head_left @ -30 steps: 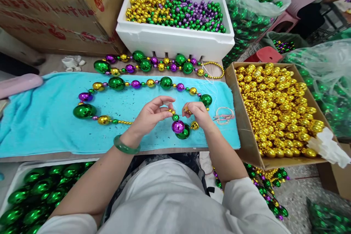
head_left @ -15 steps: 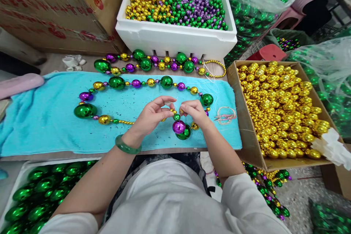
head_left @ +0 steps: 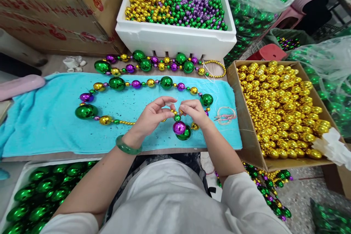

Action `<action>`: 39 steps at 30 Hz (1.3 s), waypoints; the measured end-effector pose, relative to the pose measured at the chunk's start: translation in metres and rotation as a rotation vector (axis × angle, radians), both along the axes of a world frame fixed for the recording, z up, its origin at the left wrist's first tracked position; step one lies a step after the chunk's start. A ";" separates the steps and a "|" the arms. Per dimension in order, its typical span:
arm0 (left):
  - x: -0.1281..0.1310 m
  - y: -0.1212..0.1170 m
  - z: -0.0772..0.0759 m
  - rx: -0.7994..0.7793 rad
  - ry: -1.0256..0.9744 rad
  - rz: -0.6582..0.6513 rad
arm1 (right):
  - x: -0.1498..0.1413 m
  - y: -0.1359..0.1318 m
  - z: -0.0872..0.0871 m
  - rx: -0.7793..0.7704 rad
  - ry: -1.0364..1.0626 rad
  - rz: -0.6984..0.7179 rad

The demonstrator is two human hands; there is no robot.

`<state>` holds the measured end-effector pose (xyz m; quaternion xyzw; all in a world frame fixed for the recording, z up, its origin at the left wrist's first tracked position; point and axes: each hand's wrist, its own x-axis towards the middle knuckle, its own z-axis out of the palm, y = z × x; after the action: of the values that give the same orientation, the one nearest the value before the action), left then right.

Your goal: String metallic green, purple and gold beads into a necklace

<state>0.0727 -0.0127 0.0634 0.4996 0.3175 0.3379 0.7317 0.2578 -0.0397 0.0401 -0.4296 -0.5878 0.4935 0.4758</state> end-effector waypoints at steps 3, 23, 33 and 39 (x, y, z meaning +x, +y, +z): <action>0.000 0.000 0.000 0.006 0.018 0.004 | 0.000 0.000 0.003 0.012 -0.018 0.004; 0.000 0.000 0.000 0.057 0.029 -0.027 | 0.007 0.001 0.002 0.121 -0.150 -0.022; -0.010 -0.007 0.018 0.381 0.183 -0.065 | 0.100 -0.006 -0.023 -0.201 -0.988 -0.809; -0.014 -0.008 0.021 0.640 0.295 -0.091 | 0.119 -0.026 -0.037 -0.294 -1.211 -0.801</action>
<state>0.0590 -0.0210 0.0846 0.7607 0.2753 0.3115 0.4986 0.3772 -0.0653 0.0035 -0.8676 -0.4733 0.0322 0.1492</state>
